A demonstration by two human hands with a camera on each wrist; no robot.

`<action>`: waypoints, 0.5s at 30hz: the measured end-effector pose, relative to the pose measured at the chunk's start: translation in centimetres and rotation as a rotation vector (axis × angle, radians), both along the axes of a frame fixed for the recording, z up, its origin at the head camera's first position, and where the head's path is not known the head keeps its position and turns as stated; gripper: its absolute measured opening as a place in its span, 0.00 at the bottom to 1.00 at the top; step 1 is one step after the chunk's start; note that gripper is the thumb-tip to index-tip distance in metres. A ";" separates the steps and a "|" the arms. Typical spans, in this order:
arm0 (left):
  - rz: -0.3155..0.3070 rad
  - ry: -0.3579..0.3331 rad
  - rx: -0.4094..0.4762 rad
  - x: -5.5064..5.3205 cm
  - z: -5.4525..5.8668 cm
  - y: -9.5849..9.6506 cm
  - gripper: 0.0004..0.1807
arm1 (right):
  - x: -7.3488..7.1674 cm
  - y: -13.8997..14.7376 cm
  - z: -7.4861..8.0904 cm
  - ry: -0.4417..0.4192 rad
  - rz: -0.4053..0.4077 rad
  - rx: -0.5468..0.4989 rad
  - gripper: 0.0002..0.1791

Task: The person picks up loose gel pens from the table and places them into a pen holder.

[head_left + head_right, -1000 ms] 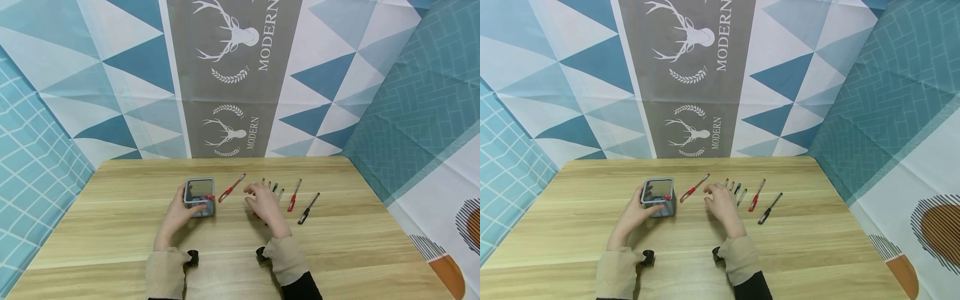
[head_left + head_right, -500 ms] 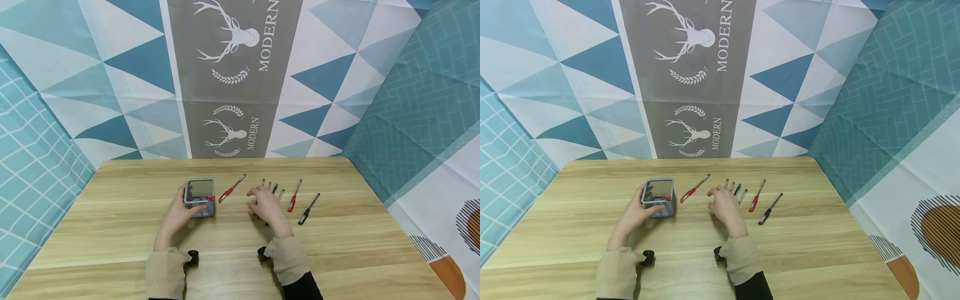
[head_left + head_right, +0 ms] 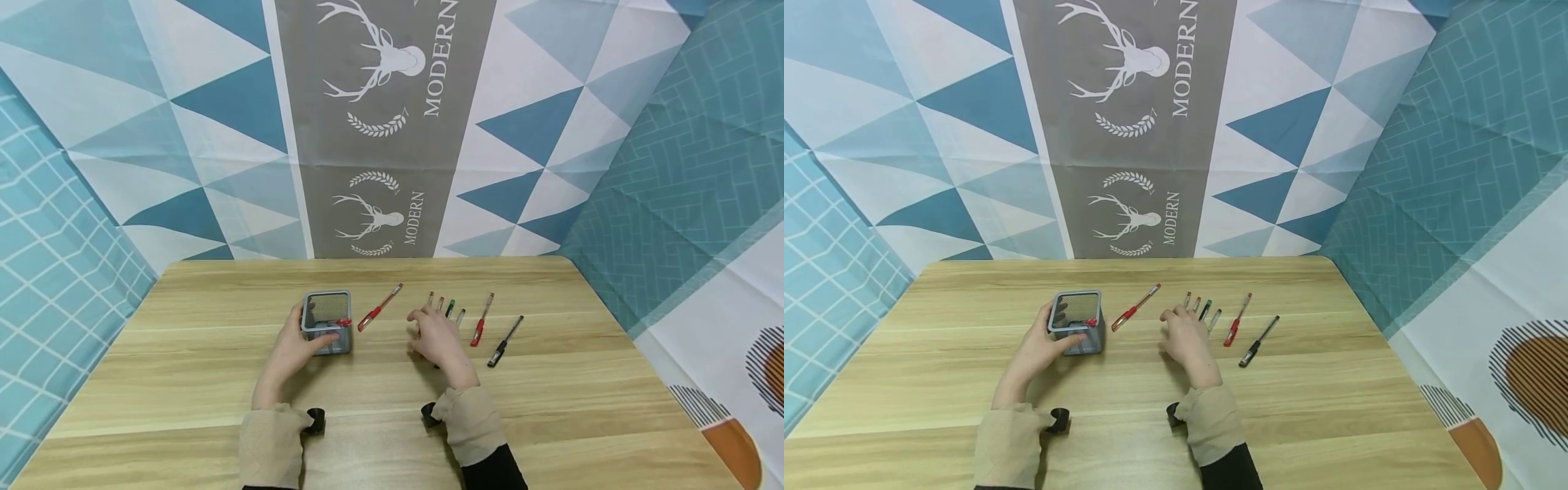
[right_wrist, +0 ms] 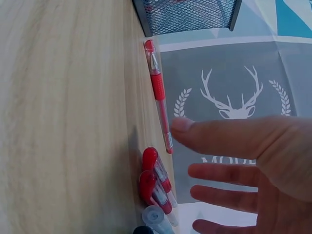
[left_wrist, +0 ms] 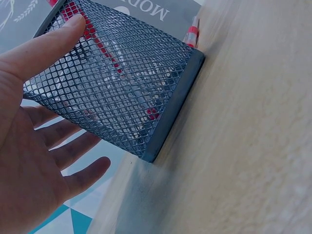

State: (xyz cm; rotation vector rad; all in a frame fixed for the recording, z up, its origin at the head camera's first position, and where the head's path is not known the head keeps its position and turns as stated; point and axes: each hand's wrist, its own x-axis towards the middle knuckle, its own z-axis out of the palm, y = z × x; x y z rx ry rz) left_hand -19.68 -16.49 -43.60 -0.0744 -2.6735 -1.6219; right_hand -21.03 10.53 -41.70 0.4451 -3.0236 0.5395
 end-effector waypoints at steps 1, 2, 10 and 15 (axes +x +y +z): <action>-0.001 0.001 0.001 0.0 0.0 0.0 0.53 | 0.0 0.0 -0.1 -0.007 -0.002 0.007 0.24; -0.001 0.002 0.001 0.0 0.0 0.0 0.53 | 0.0 0.0 -0.1 -0.014 -0.004 0.016 0.24; -0.002 0.014 0.019 0.1 0.0 0.0 0.52 | -0.2 0.1 -0.7 -0.018 -0.010 0.057 0.26; -0.002 0.007 0.017 0.0 -0.1 0.0 0.53 | -0.3 0.1 -0.9 -0.034 -0.014 0.065 0.26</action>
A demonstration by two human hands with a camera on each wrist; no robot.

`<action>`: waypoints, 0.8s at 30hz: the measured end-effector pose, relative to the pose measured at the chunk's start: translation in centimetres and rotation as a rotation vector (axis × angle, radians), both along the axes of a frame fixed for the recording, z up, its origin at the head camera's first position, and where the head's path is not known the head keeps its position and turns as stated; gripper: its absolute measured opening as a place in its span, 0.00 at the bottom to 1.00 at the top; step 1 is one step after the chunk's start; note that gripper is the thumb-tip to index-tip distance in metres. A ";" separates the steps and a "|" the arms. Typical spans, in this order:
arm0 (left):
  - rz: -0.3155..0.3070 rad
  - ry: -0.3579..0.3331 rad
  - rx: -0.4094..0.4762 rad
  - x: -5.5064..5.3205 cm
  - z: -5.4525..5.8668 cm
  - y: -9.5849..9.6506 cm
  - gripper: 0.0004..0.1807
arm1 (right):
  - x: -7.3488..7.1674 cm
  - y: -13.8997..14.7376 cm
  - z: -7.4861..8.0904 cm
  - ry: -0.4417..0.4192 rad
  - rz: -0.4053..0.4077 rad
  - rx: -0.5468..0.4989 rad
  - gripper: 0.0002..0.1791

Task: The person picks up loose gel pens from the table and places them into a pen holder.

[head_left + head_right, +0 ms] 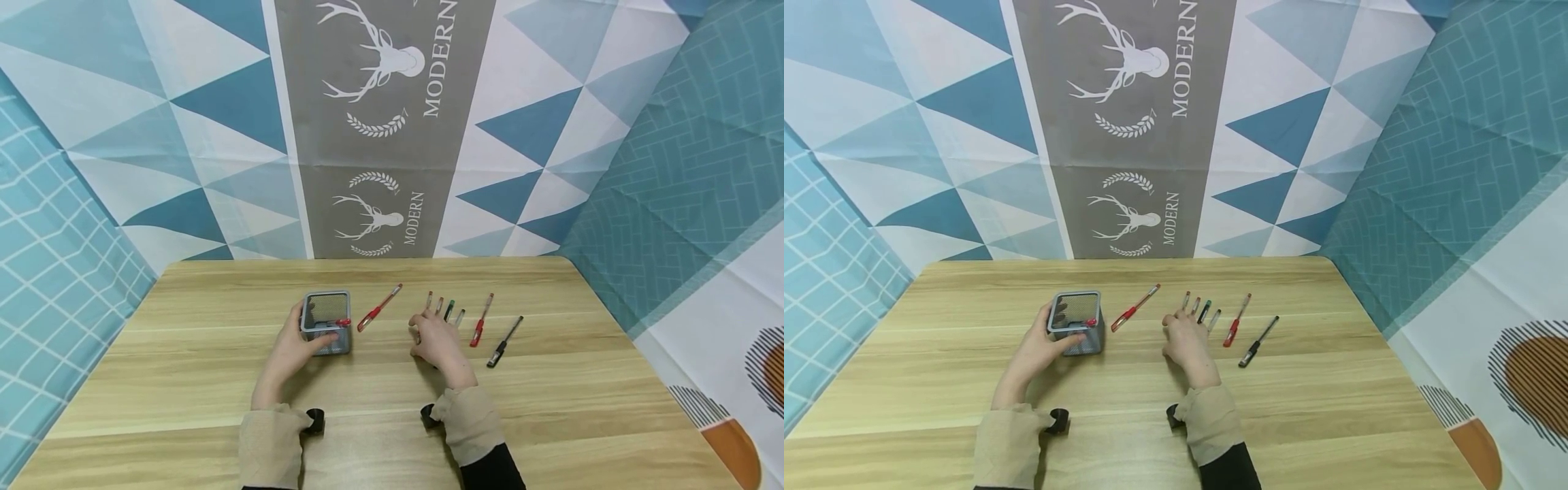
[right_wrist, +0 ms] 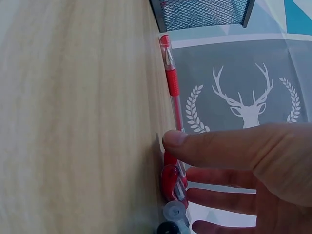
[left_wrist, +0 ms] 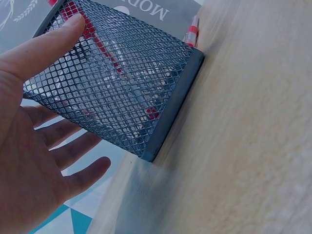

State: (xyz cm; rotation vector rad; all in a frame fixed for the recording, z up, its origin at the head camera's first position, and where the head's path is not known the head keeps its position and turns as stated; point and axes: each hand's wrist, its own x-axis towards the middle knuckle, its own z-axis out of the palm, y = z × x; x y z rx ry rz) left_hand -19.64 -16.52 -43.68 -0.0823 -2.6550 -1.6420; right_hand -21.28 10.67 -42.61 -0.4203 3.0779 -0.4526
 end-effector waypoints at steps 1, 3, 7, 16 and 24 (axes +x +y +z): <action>0.000 -0.003 0.000 0.0 0.0 0.0 0.53 | 0.0 0.0 0.0 -0.008 -0.001 0.001 0.26; 0.000 -0.007 0.000 0.0 0.0 0.0 0.53 | 0.0 -0.1 -0.1 -0.013 0.001 0.010 0.27; 0.001 -0.008 -0.003 0.0 0.0 0.0 0.53 | 0.0 -0.2 -0.1 -0.020 0.002 0.022 0.27; -0.002 -0.014 0.008 -0.1 -0.1 -0.1 0.53 | -0.3 -0.2 -0.3 -0.040 0.018 0.046 0.24; -0.004 -0.011 -0.009 -0.1 -0.1 0.0 0.53 | -0.1 -0.1 -0.2 -0.033 0.041 0.040 0.19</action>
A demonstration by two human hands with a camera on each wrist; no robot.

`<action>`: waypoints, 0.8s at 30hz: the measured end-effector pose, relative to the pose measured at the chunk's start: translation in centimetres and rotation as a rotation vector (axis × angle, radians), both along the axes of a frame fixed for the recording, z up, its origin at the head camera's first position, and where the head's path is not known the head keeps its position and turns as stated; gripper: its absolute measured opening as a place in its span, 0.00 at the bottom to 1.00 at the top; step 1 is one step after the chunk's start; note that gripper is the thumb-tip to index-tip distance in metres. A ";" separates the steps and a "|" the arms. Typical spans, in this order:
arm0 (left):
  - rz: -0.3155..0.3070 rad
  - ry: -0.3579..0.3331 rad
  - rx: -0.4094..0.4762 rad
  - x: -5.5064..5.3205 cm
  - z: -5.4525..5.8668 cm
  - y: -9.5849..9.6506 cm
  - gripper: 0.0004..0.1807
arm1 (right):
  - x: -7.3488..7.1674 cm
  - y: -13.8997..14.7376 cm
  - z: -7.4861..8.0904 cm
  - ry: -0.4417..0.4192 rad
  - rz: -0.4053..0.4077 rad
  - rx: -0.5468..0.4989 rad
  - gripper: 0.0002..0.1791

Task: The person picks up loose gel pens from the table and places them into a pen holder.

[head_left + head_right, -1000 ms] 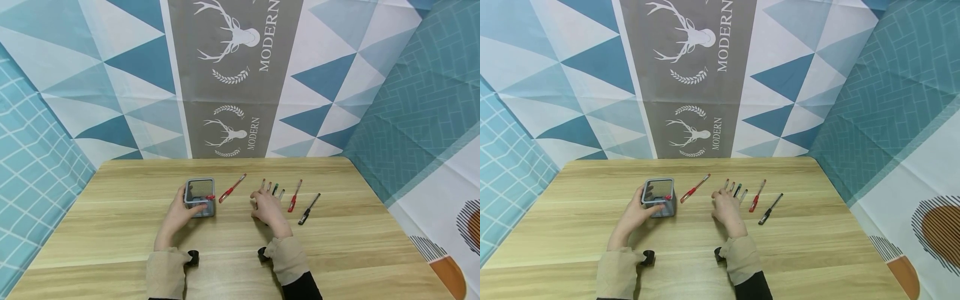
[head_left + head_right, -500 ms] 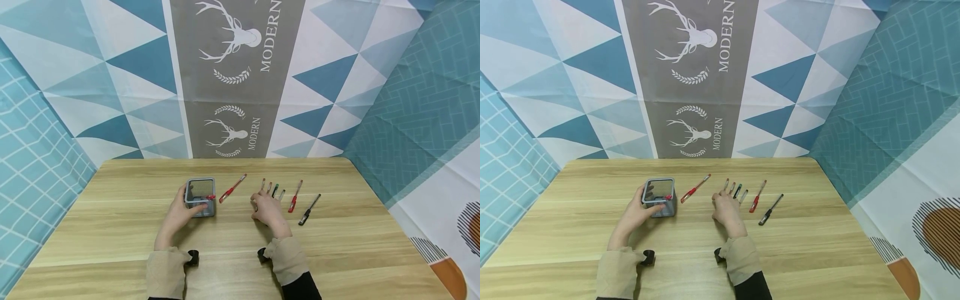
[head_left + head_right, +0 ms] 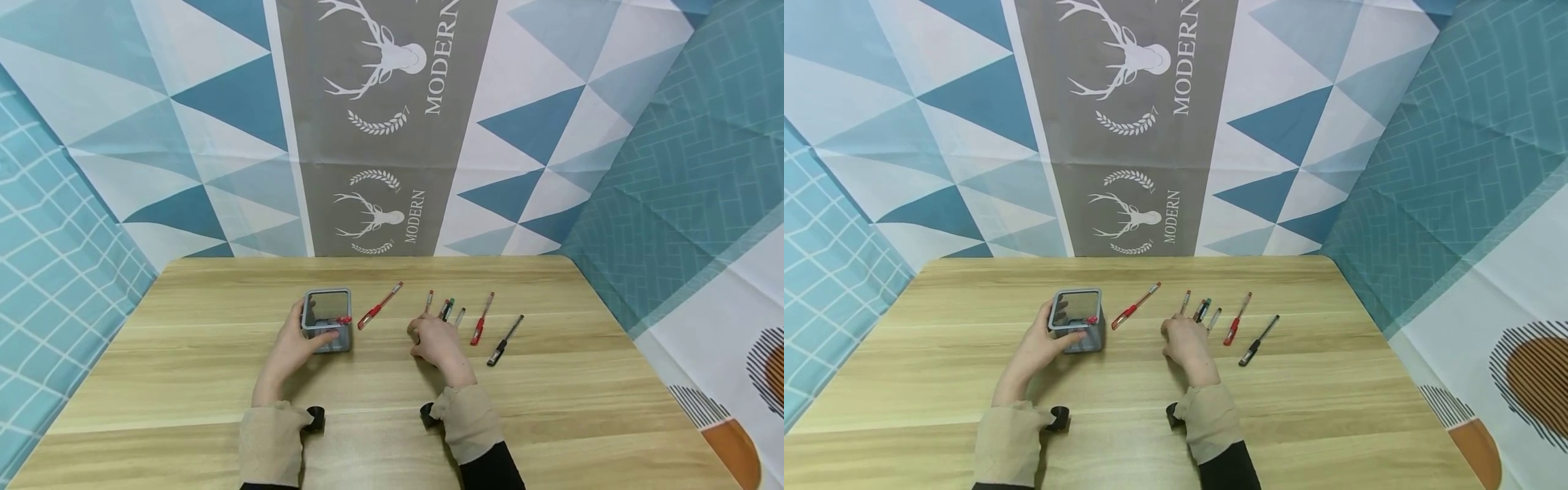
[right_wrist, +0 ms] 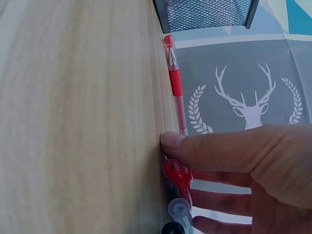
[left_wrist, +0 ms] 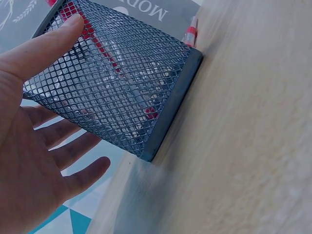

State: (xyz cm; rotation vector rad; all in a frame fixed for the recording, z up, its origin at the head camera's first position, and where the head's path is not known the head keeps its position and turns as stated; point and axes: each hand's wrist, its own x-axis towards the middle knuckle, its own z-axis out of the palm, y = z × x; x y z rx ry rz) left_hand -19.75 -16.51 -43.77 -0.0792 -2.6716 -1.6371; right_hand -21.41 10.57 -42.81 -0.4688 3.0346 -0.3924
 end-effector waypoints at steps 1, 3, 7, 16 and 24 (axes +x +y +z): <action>0.000 0.001 -0.003 0.0 0.0 0.0 0.53 | 0.0 0.0 0.0 -0.002 0.002 0.003 0.19; 0.001 0.000 -0.007 0.0 0.0 0.0 0.54 | 0.0 0.0 0.1 -0.006 0.004 0.006 0.18; 0.003 0.003 -0.004 0.0 0.0 0.0 0.54 | 0.0 0.0 0.0 -0.015 0.004 0.012 0.16; 0.002 0.004 -0.003 0.0 -0.1 0.1 0.54 | -0.1 0.0 0.0 -0.010 0.011 -0.019 0.12; -0.004 0.007 0.009 0.0 0.1 0.1 0.53 | -0.2 -0.1 0.0 -0.022 -0.007 -0.098 0.14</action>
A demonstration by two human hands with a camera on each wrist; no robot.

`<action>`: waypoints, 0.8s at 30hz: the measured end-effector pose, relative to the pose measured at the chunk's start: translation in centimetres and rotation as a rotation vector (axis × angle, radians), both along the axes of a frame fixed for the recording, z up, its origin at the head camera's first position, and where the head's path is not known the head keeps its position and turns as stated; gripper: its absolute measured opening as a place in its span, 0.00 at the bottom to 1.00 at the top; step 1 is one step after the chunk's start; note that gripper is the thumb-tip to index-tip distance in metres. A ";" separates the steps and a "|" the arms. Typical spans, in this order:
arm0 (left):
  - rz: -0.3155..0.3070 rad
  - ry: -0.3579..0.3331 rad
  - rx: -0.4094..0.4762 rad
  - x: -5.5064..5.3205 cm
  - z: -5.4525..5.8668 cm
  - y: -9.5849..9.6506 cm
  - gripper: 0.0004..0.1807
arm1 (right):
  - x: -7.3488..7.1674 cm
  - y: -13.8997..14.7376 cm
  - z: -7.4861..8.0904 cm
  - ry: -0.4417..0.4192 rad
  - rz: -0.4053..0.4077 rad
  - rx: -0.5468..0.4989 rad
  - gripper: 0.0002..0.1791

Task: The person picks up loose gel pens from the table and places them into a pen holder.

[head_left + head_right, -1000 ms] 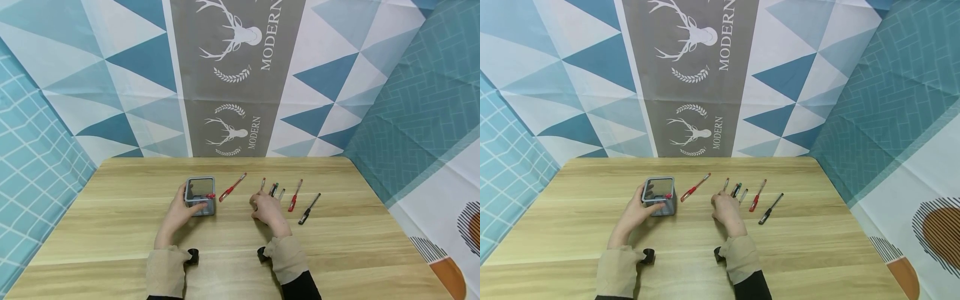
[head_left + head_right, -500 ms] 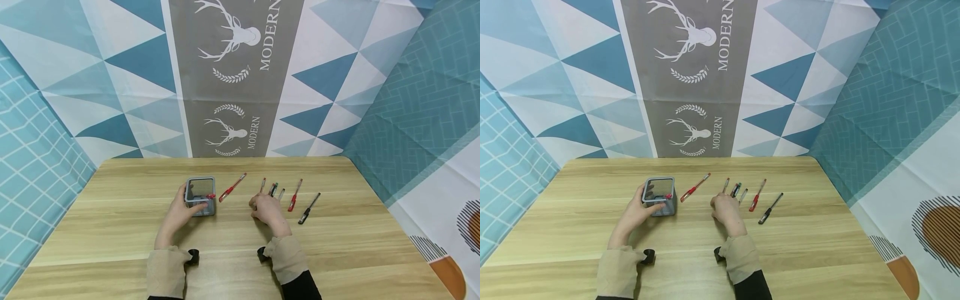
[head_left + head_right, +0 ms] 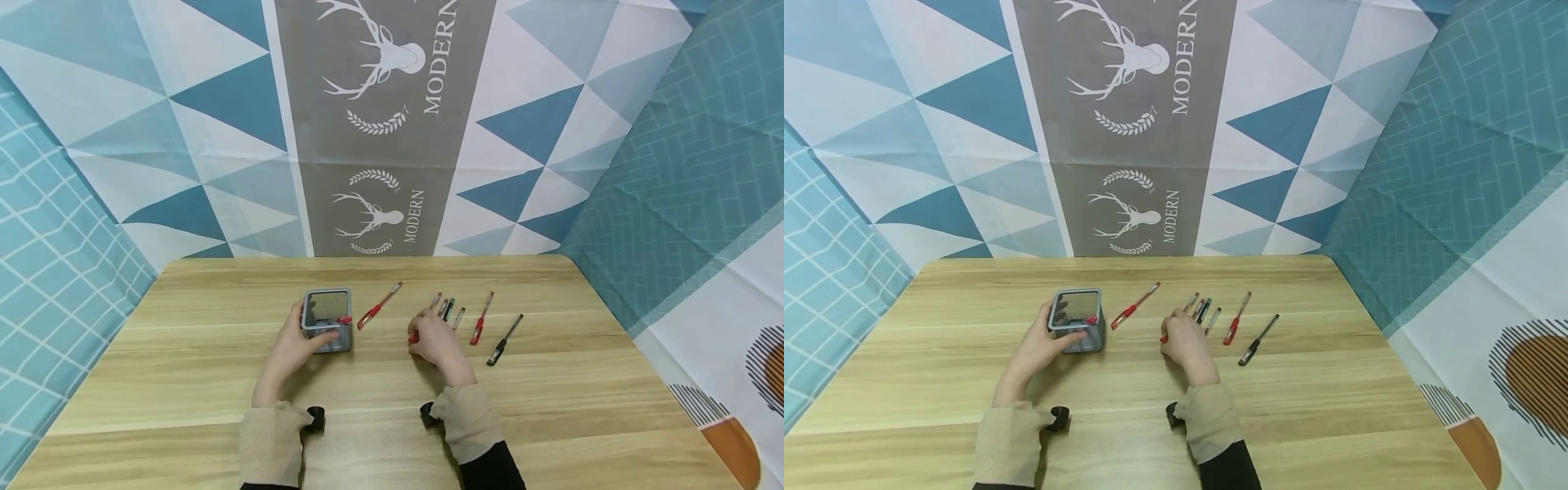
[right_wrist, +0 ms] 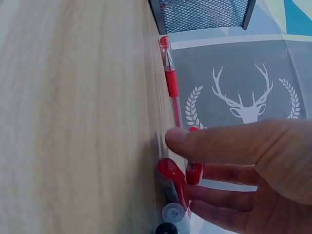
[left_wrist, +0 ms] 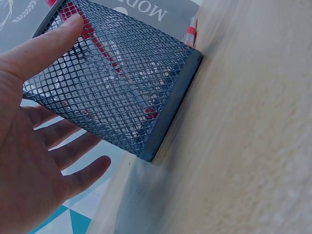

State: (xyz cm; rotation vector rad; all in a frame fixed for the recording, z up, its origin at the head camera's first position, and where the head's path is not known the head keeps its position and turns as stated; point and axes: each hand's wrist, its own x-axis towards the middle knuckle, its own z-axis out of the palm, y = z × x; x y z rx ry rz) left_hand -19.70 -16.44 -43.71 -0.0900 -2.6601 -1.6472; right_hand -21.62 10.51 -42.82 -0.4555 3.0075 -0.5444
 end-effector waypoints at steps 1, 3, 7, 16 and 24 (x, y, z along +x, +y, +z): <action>0.000 -0.001 0.001 0.0 0.0 0.0 0.53 | 0.0 0.0 0.0 0.000 -0.002 -0.006 0.13; 0.000 -0.006 -0.003 0.0 0.1 0.0 0.53 | 0.0 0.0 0.1 0.010 -0.005 -0.011 0.12; 0.002 -0.017 -0.015 0.0 0.1 0.0 0.54 | 0.0 -0.1 0.1 0.071 -0.009 -0.020 0.10; 0.003 -0.006 -0.002 0.0 -0.1 -0.1 0.53 | 0.0 -0.2 0.1 0.261 -0.014 -0.015 0.08; 0.004 -0.002 -0.029 0.0 -0.1 -0.1 0.53 | -0.2 -0.3 0.1 0.395 -0.032 0.010 0.07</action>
